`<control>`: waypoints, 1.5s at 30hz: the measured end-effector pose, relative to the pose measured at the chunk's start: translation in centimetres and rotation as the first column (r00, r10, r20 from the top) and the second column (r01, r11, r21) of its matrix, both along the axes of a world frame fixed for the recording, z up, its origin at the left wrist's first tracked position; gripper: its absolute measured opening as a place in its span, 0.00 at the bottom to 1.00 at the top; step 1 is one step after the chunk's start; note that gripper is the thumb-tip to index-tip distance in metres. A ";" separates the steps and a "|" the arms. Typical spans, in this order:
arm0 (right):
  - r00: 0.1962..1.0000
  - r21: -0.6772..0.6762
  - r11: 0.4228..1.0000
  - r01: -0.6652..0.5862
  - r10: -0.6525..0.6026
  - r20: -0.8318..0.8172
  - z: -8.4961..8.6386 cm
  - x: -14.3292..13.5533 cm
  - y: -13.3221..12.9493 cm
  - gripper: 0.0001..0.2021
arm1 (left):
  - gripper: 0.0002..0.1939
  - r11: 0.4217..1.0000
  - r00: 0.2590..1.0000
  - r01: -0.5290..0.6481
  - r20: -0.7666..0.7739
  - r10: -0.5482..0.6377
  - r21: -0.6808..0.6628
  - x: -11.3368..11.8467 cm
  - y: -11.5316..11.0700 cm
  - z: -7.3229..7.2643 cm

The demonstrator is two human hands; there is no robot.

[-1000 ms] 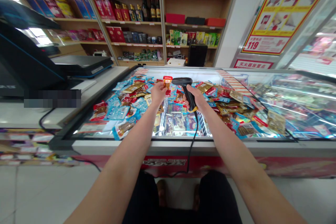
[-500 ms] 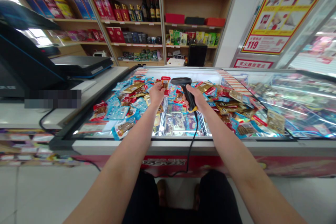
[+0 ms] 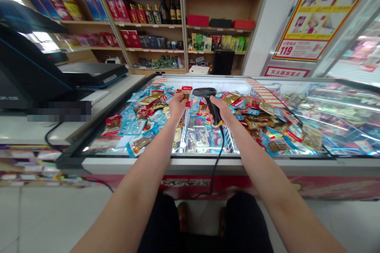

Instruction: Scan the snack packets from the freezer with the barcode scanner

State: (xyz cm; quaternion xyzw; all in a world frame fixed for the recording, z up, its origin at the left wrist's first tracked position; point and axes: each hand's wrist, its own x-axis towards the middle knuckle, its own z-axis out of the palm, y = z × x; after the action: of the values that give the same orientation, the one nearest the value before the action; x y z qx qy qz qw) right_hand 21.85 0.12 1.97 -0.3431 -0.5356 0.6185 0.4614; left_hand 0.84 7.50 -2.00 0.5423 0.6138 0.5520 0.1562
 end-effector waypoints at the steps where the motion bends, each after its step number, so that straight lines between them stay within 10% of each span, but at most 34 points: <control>1: 1.000 0.001 1.000 -0.003 0.003 -0.005 0.0 0.0 0.0 0.26 | 0.13 1.000 1.000 -0.001 -0.004 0.001 0.001 0.0 0.0 0.0; 21: 0.971 0.067 0.969 0.237 -0.235 -0.043 0.4 3.6 1.1 0.21 | 0.07 0.990 0.969 0.126 0.219 -0.110 -0.064 2.7 0.1 -0.5; 28: 0.929 0.148 0.917 0.370 -0.364 -0.067 0.2 6.4 1.3 0.24 | 0.29 0.979 0.907 0.194 0.391 -0.153 -0.068 8.7 1.2 1.1; 36: 0.908 0.191 0.888 0.419 -0.411 -0.080 0.2 6.2 1.0 0.23 | 0.10 0.954 0.931 0.293 -0.205 -0.301 -0.070 10.8 1.4 0.1; 45: 0.931 0.197 0.911 0.363 -0.360 -0.056 -0.4 5.1 0.7 0.22 | 0.10 0.967 0.883 0.199 -0.400 -0.247 -0.158 7.8 -1.4 0.8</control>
State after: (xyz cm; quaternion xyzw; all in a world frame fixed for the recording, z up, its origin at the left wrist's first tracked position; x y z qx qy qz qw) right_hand 26.97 0.87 1.52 -0.3815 -0.5192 0.4674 0.6054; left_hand 8.65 6.07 -1.20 0.7048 0.5964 0.3667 0.1143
